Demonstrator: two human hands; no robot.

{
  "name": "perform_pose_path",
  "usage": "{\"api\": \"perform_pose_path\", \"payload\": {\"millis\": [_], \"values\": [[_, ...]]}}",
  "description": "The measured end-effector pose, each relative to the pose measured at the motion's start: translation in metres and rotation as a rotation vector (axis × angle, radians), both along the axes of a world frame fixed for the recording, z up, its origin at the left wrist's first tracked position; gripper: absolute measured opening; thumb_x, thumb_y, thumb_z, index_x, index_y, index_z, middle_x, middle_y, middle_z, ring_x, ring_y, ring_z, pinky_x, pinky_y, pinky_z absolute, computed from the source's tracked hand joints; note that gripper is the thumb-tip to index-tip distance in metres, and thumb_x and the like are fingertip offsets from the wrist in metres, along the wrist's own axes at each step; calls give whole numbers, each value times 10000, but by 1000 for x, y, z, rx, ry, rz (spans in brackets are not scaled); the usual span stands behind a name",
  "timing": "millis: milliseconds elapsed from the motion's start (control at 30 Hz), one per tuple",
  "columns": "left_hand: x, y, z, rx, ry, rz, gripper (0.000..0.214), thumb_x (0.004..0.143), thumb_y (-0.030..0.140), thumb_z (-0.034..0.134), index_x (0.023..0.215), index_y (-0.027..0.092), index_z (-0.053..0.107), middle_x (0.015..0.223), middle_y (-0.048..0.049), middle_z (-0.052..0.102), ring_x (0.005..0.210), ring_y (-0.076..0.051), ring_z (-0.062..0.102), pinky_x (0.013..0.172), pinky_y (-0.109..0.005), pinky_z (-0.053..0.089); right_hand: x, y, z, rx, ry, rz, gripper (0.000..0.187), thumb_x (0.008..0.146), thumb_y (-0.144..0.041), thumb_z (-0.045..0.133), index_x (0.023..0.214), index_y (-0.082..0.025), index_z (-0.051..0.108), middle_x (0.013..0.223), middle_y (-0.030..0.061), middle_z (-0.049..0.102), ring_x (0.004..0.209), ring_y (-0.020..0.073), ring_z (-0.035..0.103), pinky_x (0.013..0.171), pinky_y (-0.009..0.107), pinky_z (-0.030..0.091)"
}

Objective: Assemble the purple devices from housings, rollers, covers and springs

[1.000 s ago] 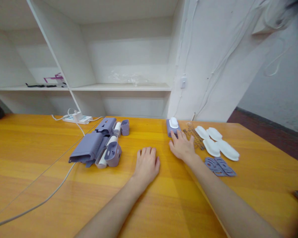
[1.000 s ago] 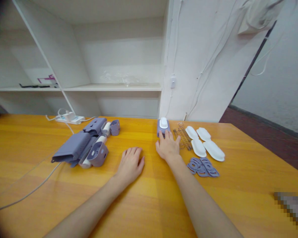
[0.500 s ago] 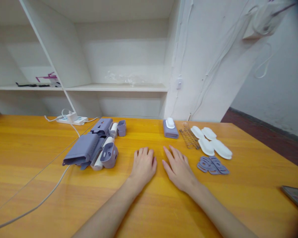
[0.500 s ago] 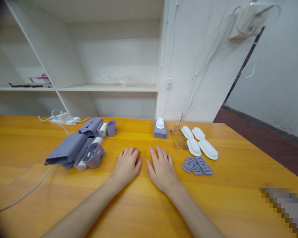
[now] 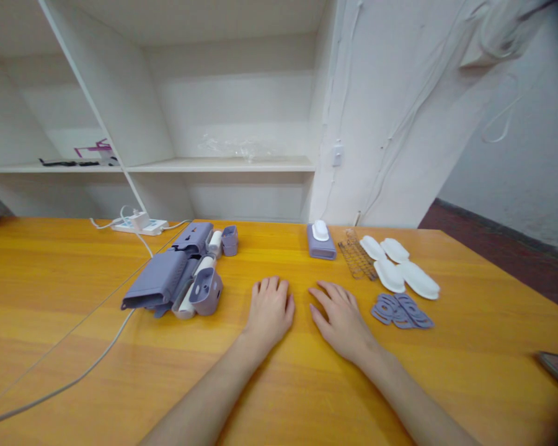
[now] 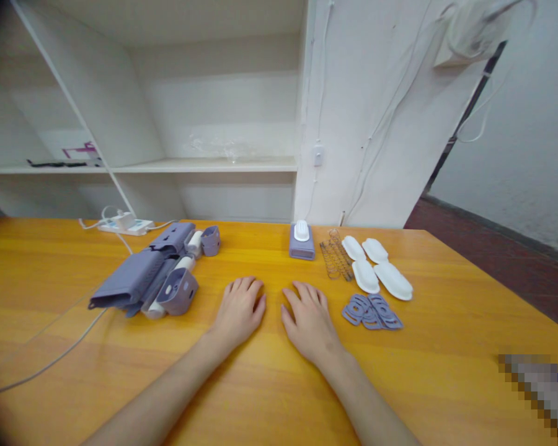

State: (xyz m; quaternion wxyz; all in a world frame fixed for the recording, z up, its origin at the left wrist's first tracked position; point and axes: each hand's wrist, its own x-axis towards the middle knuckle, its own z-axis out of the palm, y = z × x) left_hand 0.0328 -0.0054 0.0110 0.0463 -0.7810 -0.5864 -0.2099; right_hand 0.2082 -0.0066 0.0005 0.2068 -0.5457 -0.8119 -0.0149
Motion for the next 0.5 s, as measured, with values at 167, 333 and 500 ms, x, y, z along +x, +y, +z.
{"api": "perform_pose_path", "payload": {"millis": [167, 333, 500], "values": [[0, 0, -1, -3, 13, 3, 219, 890, 289, 387, 1024, 210, 540, 1021, -79, 557, 1001, -232, 486, 880, -379, 351, 1, -2, 2, -6, -3, 3, 352, 881, -293, 416, 1194, -220, 560, 1256, 97, 519, 1162, 248, 428, 988, 423, 299], [0, -1, -1, 4, 15, 0, 222, 891, 291, 387, 1026, 207, 542, 1016, -79, 561, 998, -231, 489, 885, -382, 352, 2, -2, 2, -9, -8, 7, 356, 881, -296, 416, 1199, -217, 557, 1261, 99, 518, 1168, 250, 422, 989, 422, 294], [-1, 0, -2, 19, 16, 3, 212, 887, 288, 401, 1021, 204, 543, 1016, -77, 565, 995, -228, 494, 878, -380, 358, 2, -2, 2, -5, -5, 7, 353, 879, -295, 419, 1193, -221, 562, 1256, 101, 523, 1163, 249, 427, 985, 422, 293]]}}
